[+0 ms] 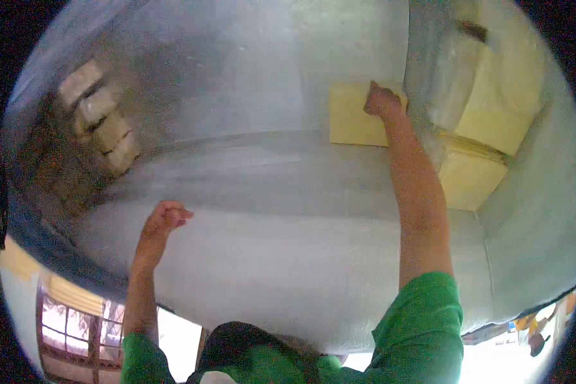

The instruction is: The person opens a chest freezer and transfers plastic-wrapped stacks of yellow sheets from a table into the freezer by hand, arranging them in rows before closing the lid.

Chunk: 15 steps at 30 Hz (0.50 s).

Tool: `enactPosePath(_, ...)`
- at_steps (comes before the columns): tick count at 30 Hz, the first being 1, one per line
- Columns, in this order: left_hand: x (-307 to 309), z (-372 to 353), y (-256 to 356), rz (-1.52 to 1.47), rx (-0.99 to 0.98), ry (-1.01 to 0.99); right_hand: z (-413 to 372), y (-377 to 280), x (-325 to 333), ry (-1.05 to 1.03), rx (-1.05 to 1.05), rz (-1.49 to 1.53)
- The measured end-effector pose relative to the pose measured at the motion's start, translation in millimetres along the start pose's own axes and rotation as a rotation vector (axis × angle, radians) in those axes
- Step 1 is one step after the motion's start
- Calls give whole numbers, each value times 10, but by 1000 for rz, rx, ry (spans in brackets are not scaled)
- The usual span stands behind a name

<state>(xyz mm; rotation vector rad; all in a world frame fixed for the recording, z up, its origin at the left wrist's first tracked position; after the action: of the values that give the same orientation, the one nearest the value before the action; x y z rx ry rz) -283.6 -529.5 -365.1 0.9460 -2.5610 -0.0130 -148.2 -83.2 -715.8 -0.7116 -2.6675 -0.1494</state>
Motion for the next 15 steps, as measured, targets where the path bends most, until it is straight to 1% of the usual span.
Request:
enactPosePath(2, 28, -378, 54, 40, -82, -28, -455, 88, 178, 169, 163, 149)
enactPosePath(3, 73, -612, 80, 73, -122, -11, -384, 298, -97, 126, 147, 161)
enactPosePath(4, 233, -816, 64, 132, -250, 21, -506, 418, -184, 370, 314, 74)
enactPosePath(5, 362, -1074, 134, 139, -348, 97, -721, 426, -121, 165, 290, 4)
enactPosePath(6, 487, -1349, 197, 152, -444, 178, -802, 575, -300, 187, 465, -195)
enactPosePath(7, 666, -1637, 299, 105, -509, 282, -895, 737, -488, 240, 640, -390)
enactPosePath(8, 978, -1875, 313, 94, -506, 389, -1688, 523, 259, 247, 373, 265)
enactPosePath(9, 1310, -2166, 412, 180, -683, 568, -1070, 1164, -373, 571, 419, 36)
enactPosePath(10, 1214, -2509, 564, 301, -859, 735, -1430, 1263, -133, 474, 337, 138)
enactPosePath(11, 1404, -2730, 424, 336, -904, 913, -1802, 1340, 121, 388, 246, 235)
enactPosePath(12, 1669, -2907, 296, 366, -947, 1072, -2220, 1143, 409, 368, 248, 321)
enactPosePath(13, 1698, -3095, 263, 401, -956, 1221, -2417, 1362, 413, 343, 241, 417)
enactPosePath(14, 1890, -3282, 131, 421, -960, 1362, -2514, 1505, 369, 372, 258, 407)
enactPosePath(15, 2128, -3376, -44, 481, -927, 1485, -2555, 1639, 354, 457, 263, 522)
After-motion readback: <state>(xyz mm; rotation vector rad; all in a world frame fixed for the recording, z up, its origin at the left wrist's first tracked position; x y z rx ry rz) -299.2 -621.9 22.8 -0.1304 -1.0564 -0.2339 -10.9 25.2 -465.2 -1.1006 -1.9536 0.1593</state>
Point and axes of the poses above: each hand's wrist, its own z-axis towards the middle knuckle, its own x-axis out of the back of the hand, y = z × x, the point moved 7 cm from there along z, towards the middle knuckle, and after that the axes turned 11 degrees about y, right-handed, at the moved point
